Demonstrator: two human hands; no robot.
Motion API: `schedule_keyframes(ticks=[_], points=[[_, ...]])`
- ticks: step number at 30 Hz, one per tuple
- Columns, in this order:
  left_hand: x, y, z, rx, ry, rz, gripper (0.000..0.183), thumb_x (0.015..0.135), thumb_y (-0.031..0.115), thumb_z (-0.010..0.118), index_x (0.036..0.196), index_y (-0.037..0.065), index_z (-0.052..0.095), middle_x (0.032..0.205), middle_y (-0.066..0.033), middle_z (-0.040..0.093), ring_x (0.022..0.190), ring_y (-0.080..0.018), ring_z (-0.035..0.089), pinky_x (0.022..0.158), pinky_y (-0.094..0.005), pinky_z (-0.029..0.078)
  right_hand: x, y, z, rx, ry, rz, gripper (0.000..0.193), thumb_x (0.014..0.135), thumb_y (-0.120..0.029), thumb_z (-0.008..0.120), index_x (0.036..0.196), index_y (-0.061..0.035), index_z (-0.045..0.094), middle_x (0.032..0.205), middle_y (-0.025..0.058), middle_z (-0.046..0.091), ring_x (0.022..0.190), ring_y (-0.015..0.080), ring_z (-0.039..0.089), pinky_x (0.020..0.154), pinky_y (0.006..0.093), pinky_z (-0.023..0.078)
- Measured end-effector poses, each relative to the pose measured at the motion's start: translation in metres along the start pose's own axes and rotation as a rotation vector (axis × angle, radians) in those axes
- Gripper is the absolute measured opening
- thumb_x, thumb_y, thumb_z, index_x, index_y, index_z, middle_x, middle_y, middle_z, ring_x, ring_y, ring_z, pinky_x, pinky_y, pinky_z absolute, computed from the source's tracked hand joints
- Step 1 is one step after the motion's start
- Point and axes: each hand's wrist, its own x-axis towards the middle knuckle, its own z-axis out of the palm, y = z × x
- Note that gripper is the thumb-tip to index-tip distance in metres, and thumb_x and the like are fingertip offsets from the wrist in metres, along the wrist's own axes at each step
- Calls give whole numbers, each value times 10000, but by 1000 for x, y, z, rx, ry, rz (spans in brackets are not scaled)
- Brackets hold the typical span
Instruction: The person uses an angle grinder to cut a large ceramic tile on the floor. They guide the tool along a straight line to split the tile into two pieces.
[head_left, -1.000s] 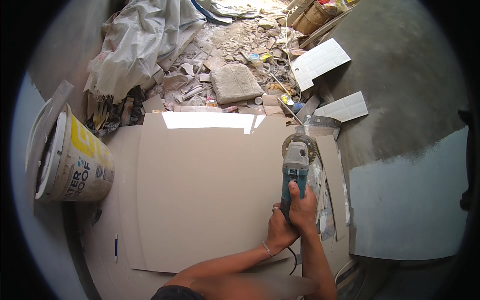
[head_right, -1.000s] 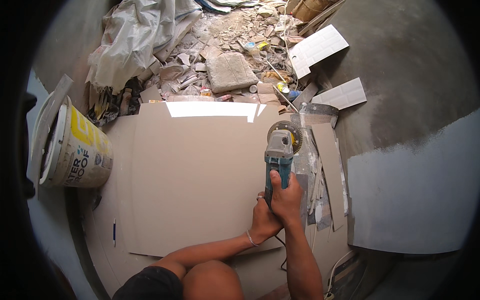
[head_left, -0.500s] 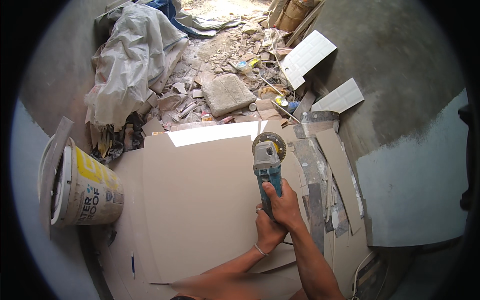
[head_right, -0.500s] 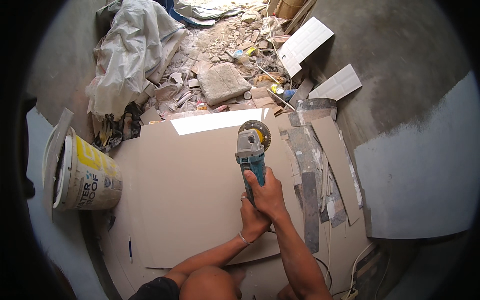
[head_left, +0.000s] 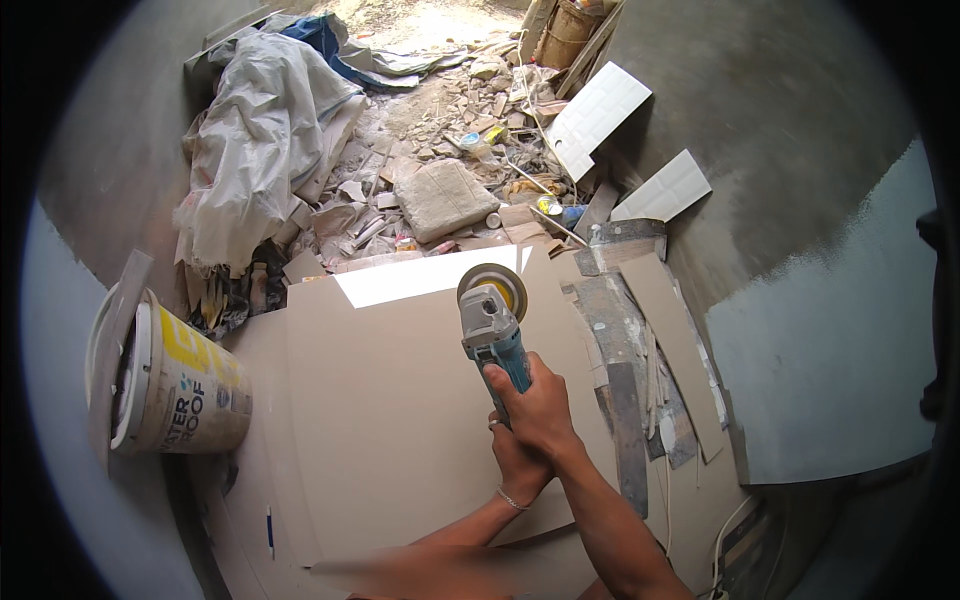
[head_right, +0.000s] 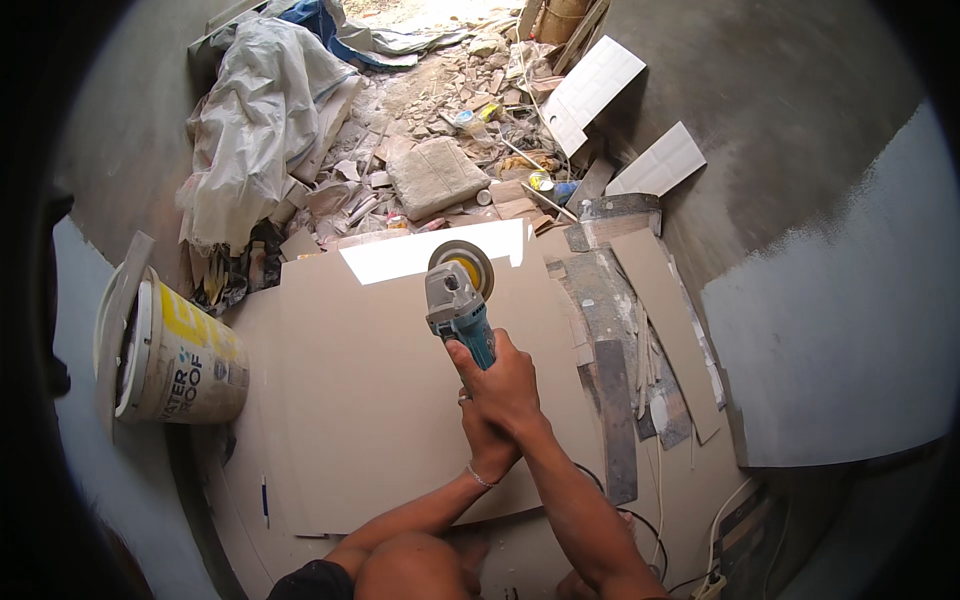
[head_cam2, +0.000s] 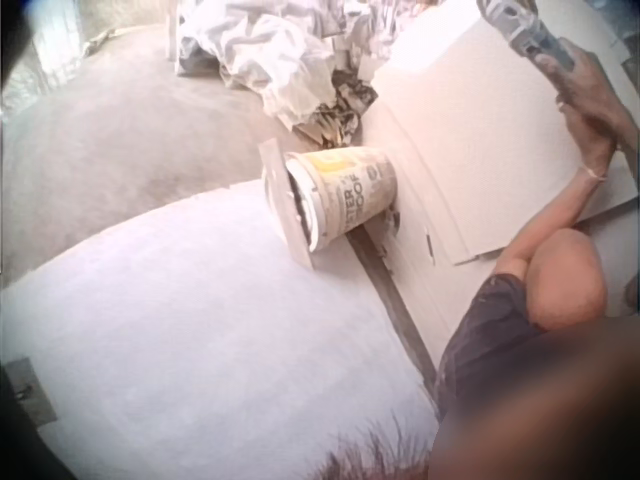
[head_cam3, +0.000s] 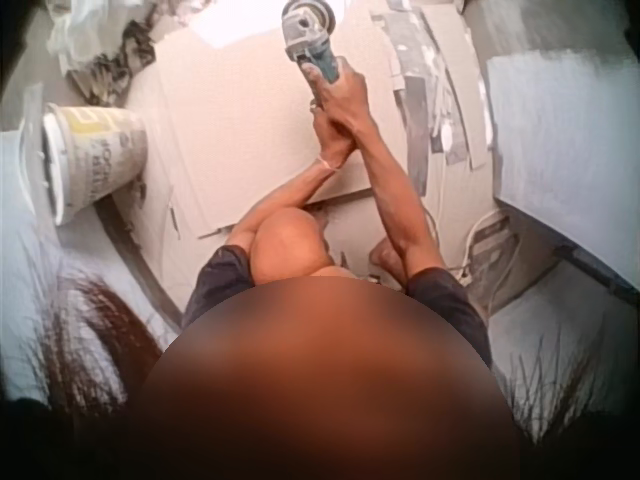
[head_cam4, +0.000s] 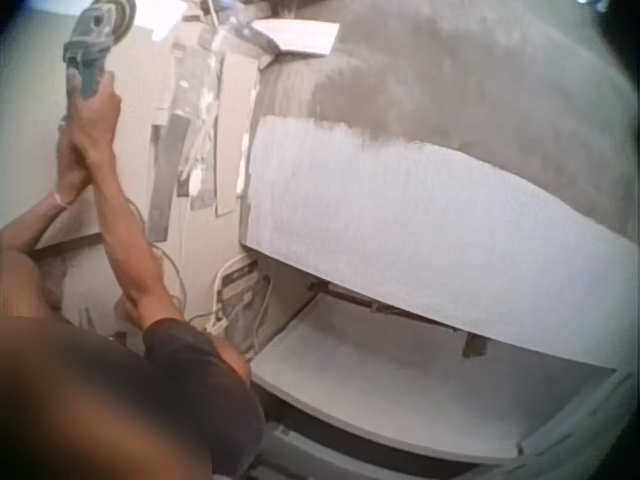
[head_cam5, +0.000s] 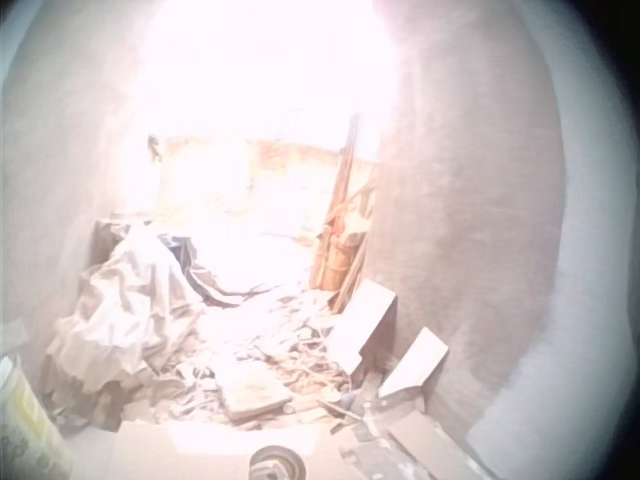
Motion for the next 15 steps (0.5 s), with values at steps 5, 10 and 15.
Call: schedule_keyframes(ticks=[5,10,15], points=[[6,3,-5,8,20,-9,528,790,227,877,1164,-24,602,1025,-148,657,912,-308,676,784,-439,537,2,1,1,-10,7,60,649,924,-642,725,951,-8,590,720,106,694,673,248,758,641,374,598],[16,5,-20,-505,-204,-92,481,816,90,836,1220,-29,604,1082,-100,698,923,-193,707,785,-352,580,5,30,-27,-5,-190,-134,612,822,-521,872,1045,0,640,913,136,730,893,212,737,824,389,585],[35,0,-33,-450,-423,-32,511,773,85,859,1214,-22,625,1082,-95,701,983,-180,704,852,-345,583,6,55,-26,252,-352,-96,554,725,-322,913,1093,16,672,948,131,730,892,223,718,860,370,576]])
